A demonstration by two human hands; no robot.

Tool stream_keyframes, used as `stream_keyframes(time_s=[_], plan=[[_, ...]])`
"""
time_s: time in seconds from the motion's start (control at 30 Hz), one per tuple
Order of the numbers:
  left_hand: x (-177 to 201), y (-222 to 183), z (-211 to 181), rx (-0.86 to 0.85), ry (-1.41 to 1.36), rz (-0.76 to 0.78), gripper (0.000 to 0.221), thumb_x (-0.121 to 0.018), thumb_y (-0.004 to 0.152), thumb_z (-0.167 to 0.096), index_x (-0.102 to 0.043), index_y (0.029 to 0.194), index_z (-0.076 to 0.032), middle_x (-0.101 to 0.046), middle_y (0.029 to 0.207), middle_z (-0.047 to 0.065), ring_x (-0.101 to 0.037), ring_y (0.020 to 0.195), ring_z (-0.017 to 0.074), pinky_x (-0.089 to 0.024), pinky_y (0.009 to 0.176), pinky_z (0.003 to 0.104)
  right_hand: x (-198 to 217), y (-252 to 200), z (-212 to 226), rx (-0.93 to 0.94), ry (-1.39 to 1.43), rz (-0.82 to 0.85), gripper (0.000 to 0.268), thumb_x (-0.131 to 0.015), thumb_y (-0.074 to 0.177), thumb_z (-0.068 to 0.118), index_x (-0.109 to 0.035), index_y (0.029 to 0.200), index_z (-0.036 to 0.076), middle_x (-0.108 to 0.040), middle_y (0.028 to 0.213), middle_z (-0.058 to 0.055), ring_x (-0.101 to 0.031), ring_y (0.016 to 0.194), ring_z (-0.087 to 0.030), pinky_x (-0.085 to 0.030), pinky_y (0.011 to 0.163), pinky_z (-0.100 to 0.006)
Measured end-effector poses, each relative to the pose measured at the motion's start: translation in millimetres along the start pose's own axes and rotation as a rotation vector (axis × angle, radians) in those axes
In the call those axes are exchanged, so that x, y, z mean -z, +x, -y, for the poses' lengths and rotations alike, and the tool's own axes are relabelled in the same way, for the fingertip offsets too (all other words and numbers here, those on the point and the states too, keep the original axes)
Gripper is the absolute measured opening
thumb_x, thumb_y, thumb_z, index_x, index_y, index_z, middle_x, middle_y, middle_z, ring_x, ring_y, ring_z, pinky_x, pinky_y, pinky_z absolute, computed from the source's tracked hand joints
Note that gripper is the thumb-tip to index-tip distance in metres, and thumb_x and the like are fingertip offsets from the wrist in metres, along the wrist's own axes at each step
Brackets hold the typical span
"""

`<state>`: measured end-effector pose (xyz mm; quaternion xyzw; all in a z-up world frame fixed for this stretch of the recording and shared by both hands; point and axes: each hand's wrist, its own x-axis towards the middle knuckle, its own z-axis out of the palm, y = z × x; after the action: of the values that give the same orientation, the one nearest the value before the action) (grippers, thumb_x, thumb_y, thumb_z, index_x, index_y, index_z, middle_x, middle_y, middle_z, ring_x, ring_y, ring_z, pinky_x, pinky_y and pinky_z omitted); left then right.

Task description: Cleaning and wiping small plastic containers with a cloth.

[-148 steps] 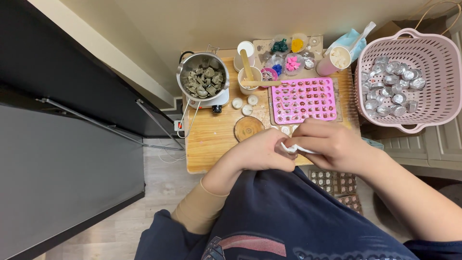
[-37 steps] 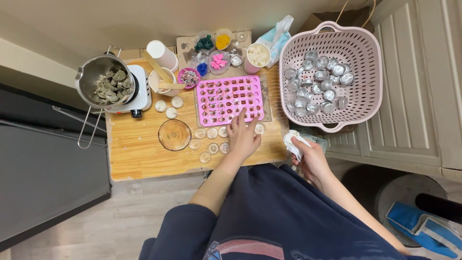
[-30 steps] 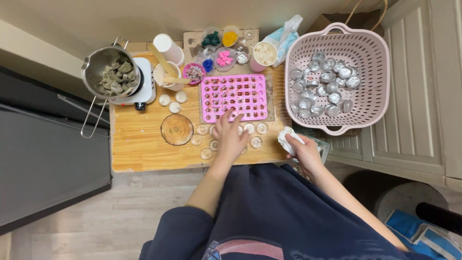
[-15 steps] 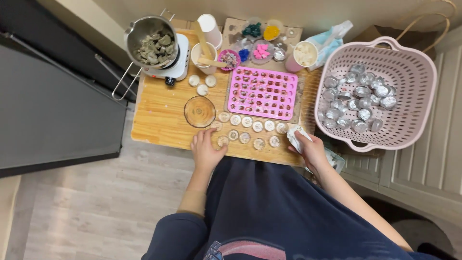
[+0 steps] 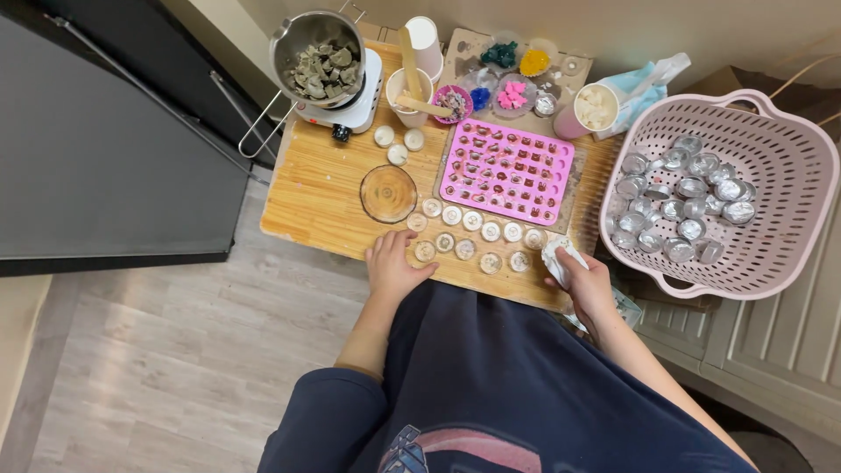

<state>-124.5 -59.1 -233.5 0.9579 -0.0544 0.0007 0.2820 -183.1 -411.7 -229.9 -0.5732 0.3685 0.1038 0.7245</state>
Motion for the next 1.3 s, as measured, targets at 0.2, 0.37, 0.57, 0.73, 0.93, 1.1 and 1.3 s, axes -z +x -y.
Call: stream_keyframes(time_s=[0.2, 0.37, 0.57, 0.73, 0.93, 1.1, 1.3], plan=[[-14, -6, 7, -0.064, 0.012, -0.051, 0.05, -0.09, 0.064, -0.04, -0.072, 0.107, -0.023, -0.065, 0.102, -0.002, -0.06, 0.105, 0.0222, -0.04, 0.089, 0.042, 1, 0, -1, 0.007, -0.031, 0.007, 0.028, -0.066, 0.1, 0.022, -0.071, 0.111, -0.003, -0.073, 0.102, -0.01, -0.069, 0.083, -0.017, -0.059, 0.067, -0.032], [-8, -6, -4, -0.145, -0.171, -0.152, 0.045, -0.084, 0.069, -0.027, -0.07, 0.111, -0.018, -0.071, 0.108, 0.0, -0.066, 0.103, 0.0229, -0.044, 0.09, 0.04, -6, -10, 12, 0.061, -0.06, 0.032, 0.027, -0.066, 0.1, 0.022, -0.071, 0.108, -0.004, -0.074, 0.099, -0.01, -0.068, 0.081, -0.016, -0.058, 0.065, -0.031], [34, 4, -58, -0.133, -0.514, 0.013, 0.047, -0.081, 0.069, -0.013, -0.069, 0.115, -0.013, -0.073, 0.103, 0.003, -0.067, 0.081, 0.0197, -0.052, 0.08, 0.034, -32, -42, 43, 0.195, -0.223, 0.123, 0.03, -0.064, 0.102, 0.025, -0.071, 0.1, -0.004, -0.071, 0.079, -0.009, -0.065, 0.063, -0.014, -0.052, 0.056, -0.028], [60, 10, -110, -0.168, -0.928, 0.12, 0.045, -0.077, 0.077, -0.007, -0.065, 0.12, -0.011, -0.072, 0.109, 0.002, -0.069, 0.097, 0.0123, -0.056, 0.086, 0.028, -57, -80, 85, 0.359, -0.324, 0.221, 0.027, -0.068, 0.101, 0.023, -0.072, 0.099, -0.004, -0.064, 0.069, -0.006, -0.06, 0.058, -0.011, -0.05, 0.054, -0.026], [101, 14, -159, -0.224, -1.05, 0.213, 0.045, -0.071, 0.082, -0.005, -0.065, 0.127, -0.01, -0.07, 0.118, 0.004, -0.065, 0.107, 0.0131, -0.052, 0.095, 0.029, -63, -117, 130, 0.548, -0.366, 0.241, 0.026, -0.074, 0.094, 0.016, -0.072, 0.11, -0.004, -0.069, 0.077, -0.004, -0.06, 0.061, -0.009, -0.048, 0.054, -0.024], [133, 19, -184, -0.414, -1.202, 0.346, 0.043, -0.076, 0.086, -0.01, -0.065, 0.128, -0.008, -0.06, 0.142, 0.007, -0.059, 0.133, 0.0169, -0.05, 0.111, 0.03, -50, -128, 135, 0.457, -0.134, 0.317, 0.028, -0.072, 0.096, 0.014, -0.072, 0.118, -0.004, -0.071, 0.084, -0.007, -0.062, 0.063, -0.01, -0.05, 0.053, -0.024], [142, 17, -194, -0.369, -1.088, 0.429, 0.046, -0.083, 0.081, -0.013, -0.071, 0.125, -0.006, -0.068, 0.128, 0.007, -0.065, 0.122, 0.0174, -0.053, 0.105, 0.031, -50, -145, 143, 0.517, -0.193, 0.189, 0.033, -0.073, 0.091, 0.012, -0.067, 0.12, -0.003, -0.073, 0.097, -0.007, -0.067, 0.072, -0.008, -0.055, 0.055, -0.024]])
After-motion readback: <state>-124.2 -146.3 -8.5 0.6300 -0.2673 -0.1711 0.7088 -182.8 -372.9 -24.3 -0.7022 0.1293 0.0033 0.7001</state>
